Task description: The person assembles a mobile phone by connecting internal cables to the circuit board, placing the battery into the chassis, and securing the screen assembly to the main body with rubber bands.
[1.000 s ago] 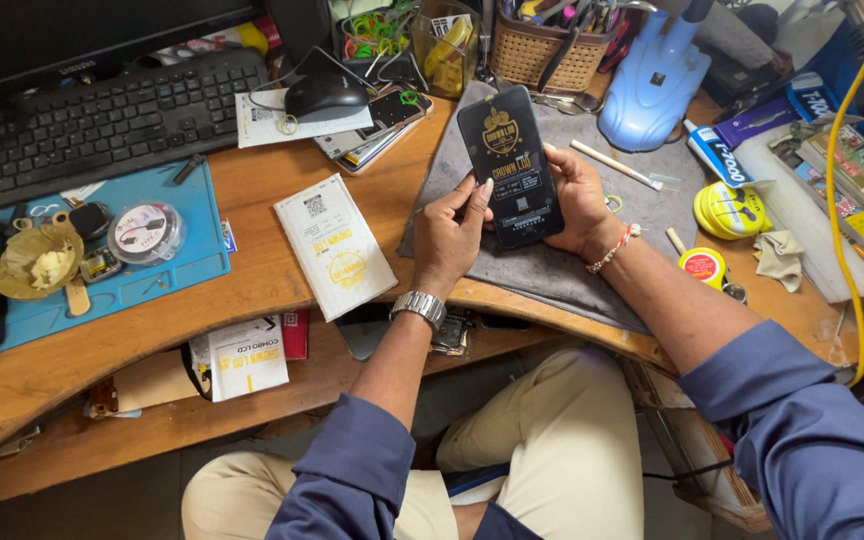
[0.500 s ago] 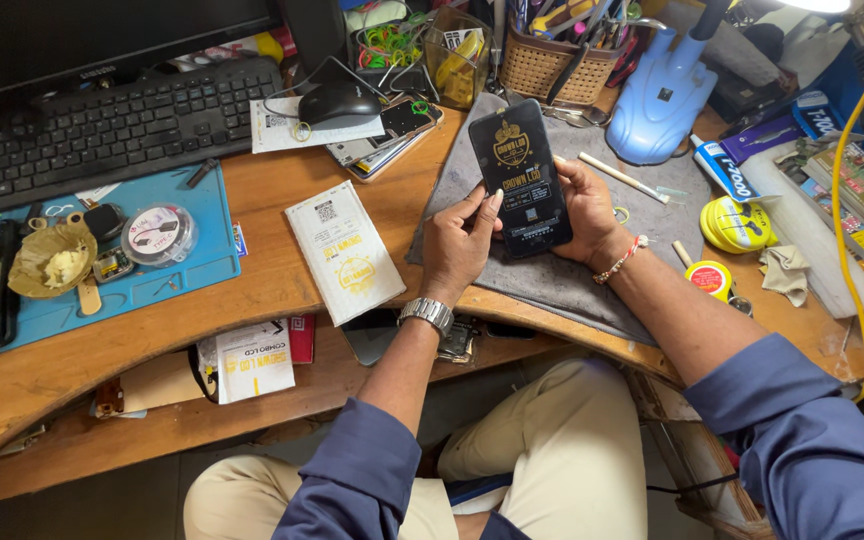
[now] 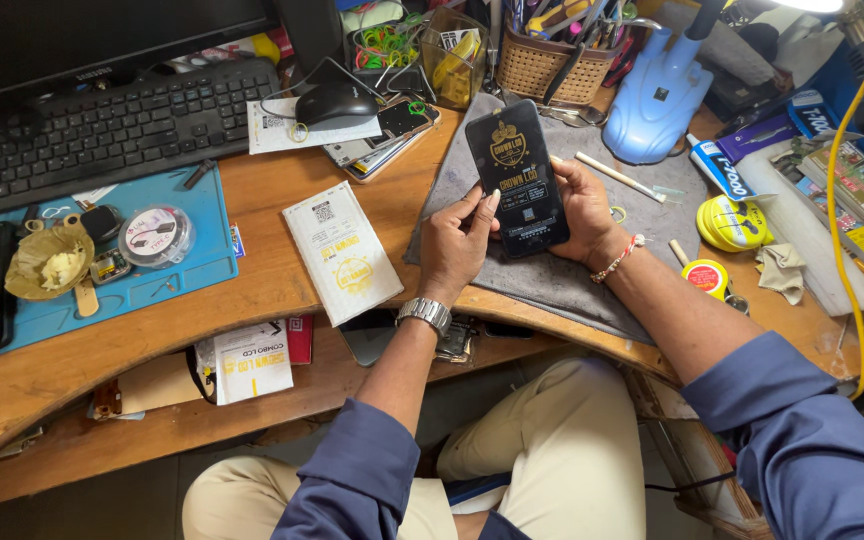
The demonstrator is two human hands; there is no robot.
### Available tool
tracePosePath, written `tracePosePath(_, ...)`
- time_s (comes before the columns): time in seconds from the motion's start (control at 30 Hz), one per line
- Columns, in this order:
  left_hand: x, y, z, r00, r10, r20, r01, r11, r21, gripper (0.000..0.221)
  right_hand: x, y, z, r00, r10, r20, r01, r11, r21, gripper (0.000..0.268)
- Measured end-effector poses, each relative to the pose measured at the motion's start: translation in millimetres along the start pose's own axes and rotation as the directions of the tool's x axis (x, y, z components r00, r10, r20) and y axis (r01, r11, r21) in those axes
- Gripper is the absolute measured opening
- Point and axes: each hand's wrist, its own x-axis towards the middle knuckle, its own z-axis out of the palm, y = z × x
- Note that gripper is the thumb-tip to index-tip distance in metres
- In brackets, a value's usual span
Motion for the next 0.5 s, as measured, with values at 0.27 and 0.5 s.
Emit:
tracePosePath(0.27,-0.6,-1.7,2.7,0.998,0.021,-0.055,-0.017,0.996,0.087,0.038,-1.9,0.8,10.3,1.0,-0.012,0.016,0.013,0.999,-0.039,0.056)
tracePosePath(0.5,-10.5,18.7,-4.3,0.98,0.17,-0.1,-0.16,0.982,0.1,0.055,-6.5,-1.0,12.0,0.999,-0.013,0.033,0.013,1.0,-0.004,0.057)
